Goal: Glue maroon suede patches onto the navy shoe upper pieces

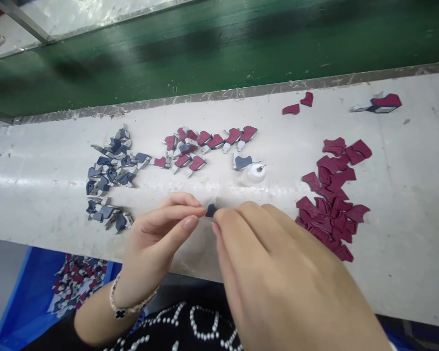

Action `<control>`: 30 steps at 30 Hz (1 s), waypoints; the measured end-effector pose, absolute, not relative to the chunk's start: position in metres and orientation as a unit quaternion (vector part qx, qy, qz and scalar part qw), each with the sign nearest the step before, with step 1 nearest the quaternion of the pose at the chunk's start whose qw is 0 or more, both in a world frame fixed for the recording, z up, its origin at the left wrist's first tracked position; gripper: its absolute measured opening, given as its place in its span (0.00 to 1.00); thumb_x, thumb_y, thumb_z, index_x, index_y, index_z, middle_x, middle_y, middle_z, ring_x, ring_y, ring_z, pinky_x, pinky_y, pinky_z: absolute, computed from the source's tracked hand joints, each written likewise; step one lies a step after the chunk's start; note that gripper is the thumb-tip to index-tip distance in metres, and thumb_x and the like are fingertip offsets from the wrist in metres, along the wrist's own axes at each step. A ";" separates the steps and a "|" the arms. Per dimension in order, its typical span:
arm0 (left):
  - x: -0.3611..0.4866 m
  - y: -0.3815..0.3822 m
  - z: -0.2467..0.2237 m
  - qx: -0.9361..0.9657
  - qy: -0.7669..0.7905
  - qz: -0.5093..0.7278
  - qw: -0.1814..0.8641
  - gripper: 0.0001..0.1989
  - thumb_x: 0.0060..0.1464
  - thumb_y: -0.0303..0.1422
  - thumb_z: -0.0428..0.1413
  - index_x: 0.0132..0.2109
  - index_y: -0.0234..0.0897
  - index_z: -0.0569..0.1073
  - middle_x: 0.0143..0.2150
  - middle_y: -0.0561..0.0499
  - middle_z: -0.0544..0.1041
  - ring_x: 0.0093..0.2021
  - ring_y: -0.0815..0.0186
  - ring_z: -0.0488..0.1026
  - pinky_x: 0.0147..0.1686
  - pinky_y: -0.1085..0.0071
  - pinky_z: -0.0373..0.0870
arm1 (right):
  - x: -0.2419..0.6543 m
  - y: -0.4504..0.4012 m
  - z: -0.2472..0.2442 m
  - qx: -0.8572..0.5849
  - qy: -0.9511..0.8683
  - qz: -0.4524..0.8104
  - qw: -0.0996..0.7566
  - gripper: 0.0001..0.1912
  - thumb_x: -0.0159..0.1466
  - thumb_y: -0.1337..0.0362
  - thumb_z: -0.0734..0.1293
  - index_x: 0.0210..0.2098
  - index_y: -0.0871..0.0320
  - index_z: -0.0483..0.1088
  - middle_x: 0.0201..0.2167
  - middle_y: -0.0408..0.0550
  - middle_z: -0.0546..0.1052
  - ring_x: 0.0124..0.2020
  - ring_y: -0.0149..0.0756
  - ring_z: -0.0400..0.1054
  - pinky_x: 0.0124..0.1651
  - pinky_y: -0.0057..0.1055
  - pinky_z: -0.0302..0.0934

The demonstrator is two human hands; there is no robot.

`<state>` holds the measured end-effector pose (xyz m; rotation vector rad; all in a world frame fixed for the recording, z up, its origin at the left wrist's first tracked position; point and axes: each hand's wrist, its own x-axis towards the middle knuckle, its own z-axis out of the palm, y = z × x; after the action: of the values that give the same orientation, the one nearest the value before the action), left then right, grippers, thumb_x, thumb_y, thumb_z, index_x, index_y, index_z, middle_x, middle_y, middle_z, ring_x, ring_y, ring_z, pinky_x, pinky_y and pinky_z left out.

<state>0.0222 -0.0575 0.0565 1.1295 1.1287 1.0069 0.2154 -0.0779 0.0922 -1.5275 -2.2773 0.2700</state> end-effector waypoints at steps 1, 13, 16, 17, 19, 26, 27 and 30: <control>0.023 -0.059 0.057 0.498 0.484 0.434 0.574 0.09 0.62 0.31 0.62 0.46 0.50 0.85 0.47 0.48 0.80 0.49 0.64 0.77 0.51 0.67 0.78 | 0.211 -0.076 0.094 -0.528 -0.824 0.082 0.186 0.11 0.67 0.71 0.61 0.46 0.56 0.72 0.37 0.48 0.78 0.35 0.42 0.74 0.33 0.39 0.60; 0.024 -0.062 0.053 0.585 0.483 0.446 0.475 0.14 0.61 0.27 0.62 0.50 0.50 0.84 0.47 0.49 0.79 0.48 0.64 0.77 0.48 0.68 0.79 | 0.203 -0.068 0.095 -0.507 -0.847 0.047 0.150 0.14 0.63 0.74 0.58 0.34 0.59 0.75 0.33 0.55 0.79 0.36 0.50 0.74 0.28 0.39 0.58; 0.025 -0.062 0.052 0.595 0.482 0.451 0.458 0.14 0.61 0.26 0.62 0.50 0.49 0.83 0.47 0.49 0.79 0.48 0.65 0.77 0.47 0.70 0.78 | 0.201 -0.068 0.096 -0.517 -0.839 0.055 0.159 0.12 0.63 0.74 0.59 0.29 0.57 0.71 0.34 0.54 0.79 0.34 0.46 0.73 0.29 0.38 0.58; 0.026 -0.062 0.052 0.598 0.481 0.453 0.454 0.14 0.61 0.26 0.61 0.50 0.49 0.83 0.46 0.49 0.79 0.48 0.65 0.77 0.47 0.70 0.78 | 0.200 -0.067 0.097 -0.521 -0.836 0.054 0.164 0.12 0.63 0.73 0.59 0.28 0.56 0.70 0.34 0.53 0.79 0.33 0.44 0.72 0.30 0.38 0.58; 0.028 -0.061 0.052 0.607 0.481 0.456 0.439 0.14 0.61 0.26 0.61 0.50 0.48 0.83 0.46 0.49 0.79 0.48 0.65 0.78 0.47 0.69 0.78 | 0.199 -0.065 0.097 -0.532 -0.829 0.066 0.163 0.12 0.65 0.73 0.59 0.29 0.55 0.70 0.33 0.50 0.79 0.33 0.42 0.71 0.31 0.37 0.57; 0.028 -0.059 0.044 0.727 0.457 0.430 0.278 0.21 0.60 0.23 0.61 0.56 0.49 0.79 0.49 0.49 0.81 0.49 0.61 0.76 0.46 0.64 0.78 | 0.196 -0.056 0.095 -0.593 -0.772 0.115 0.195 0.15 0.68 0.68 0.60 0.25 0.52 0.64 0.24 0.43 0.70 0.24 0.33 0.63 0.26 0.33 0.53; 0.026 -0.058 0.041 0.752 0.450 0.420 0.237 0.22 0.59 0.22 0.61 0.57 0.47 0.78 0.49 0.49 0.81 0.50 0.60 0.75 0.49 0.62 0.77 | 0.196 -0.054 0.095 -0.594 -0.771 0.120 0.197 0.15 0.68 0.69 0.61 0.24 0.52 0.63 0.23 0.42 0.69 0.24 0.33 0.63 0.25 0.32 0.53; 0.023 -0.053 0.032 0.788 0.443 0.395 0.163 0.23 0.57 0.21 0.62 0.57 0.44 0.79 0.50 0.47 0.82 0.51 0.57 0.73 0.54 0.59 0.74 | 0.199 -0.052 0.096 -0.594 -0.767 0.130 0.205 0.14 0.68 0.68 0.61 0.25 0.53 0.66 0.23 0.42 0.70 0.23 0.33 0.64 0.24 0.32 0.53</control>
<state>0.0228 -0.0531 0.0322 2.2476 1.2637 1.1256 0.1988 -0.0520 0.0962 -1.6565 -2.1380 0.3635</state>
